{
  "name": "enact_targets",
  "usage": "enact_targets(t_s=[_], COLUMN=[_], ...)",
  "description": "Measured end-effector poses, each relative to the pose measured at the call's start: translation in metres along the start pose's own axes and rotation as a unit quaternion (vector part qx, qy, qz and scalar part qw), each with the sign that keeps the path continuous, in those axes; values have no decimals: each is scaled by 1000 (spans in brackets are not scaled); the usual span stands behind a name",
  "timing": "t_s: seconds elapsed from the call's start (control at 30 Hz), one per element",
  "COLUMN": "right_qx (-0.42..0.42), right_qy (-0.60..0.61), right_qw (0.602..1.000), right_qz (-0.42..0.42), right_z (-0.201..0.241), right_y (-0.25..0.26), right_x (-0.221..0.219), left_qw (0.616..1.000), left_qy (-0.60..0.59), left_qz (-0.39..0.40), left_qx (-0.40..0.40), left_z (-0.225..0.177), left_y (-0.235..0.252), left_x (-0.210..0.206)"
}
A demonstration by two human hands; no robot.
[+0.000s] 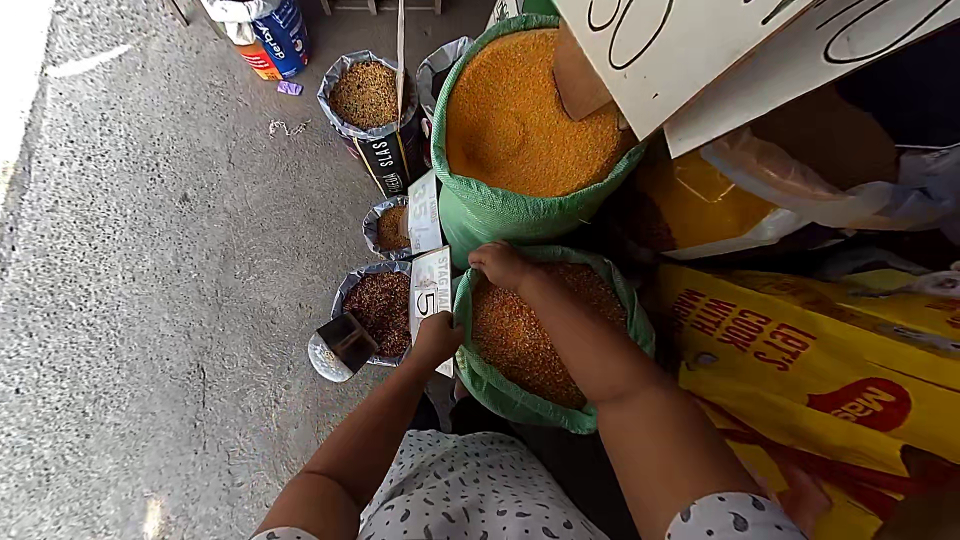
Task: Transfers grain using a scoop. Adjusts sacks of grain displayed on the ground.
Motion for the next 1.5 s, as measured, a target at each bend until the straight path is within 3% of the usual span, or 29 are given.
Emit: enact_targets(t_s=[0.07,0.13,0.2,0.27,0.37,0.43,0.5,0.6,0.67,0.77,0.87,1.03,1.13,1.2,1.3,1.37,1.5], right_qx=[-7,-12,-23,-49,-96,-173,-279,-412,-467,-499,-505,-437,-351,-318,-297,-377,-504], right_qy=[2,-7,-30,-51,-50,57,281,571,631,630,605,615,633,624,594,532,410], right_qw=[1000,1000,999,995,965,922,826,590,463,304,190,59,30,51,112,160,208], right_qz=[-4,-13,-18,-68,-239,-342,-401,-396,-411,-511,-585,-653,-689,-712,-739,-741,-731], right_z=[-5,-10,-3,16,58,110,159,212,229,222,205,201,208,211,209,206,205], right_y=[0,2,4,-2,-30,-64,-101,-141,-154,-153,-146,-147,-154,-160,-168,-165,-172], right_x=[-4,-10,-14,-19,-38,-56,-80,-120,-140,-153,-154,-156,-186,-211,-235,-237,-220], left_qw=[967,880,832,817,797,855,934,982,991,995,991,956,907,890,897,928,982], left_qy=[-224,-417,-496,-531,-573,-485,-323,-134,-52,-12,-90,-258,-358,-368,-333,-276,-172], left_qz=[118,224,244,209,148,153,133,101,85,67,71,119,215,260,277,233,72], left_qx=[5,24,50,86,118,98,73,84,84,70,65,75,64,65,84,90,16], left_z=[17,32,43,44,40,44,45,51,59,69,68,69,78,84,82,72,49], left_y=[8,13,18,19,17,12,11,7,3,-4,-16,-26,-22,-18,-13,-16,-21], left_x=[-2,-4,-9,-19,-33,-31,-25,-21,-18,-20,-27,-36,-46,-54,-59,-55,-44])
Point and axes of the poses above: each hand's wrist, its own y-axis towards the middle knuckle, its own x-axis out of the back of the hand, z = x × y, the point moved 1 cm from there along y, towards the middle knuckle, and after that the axes turned 15 degrees about x, right-handed, at the moved point
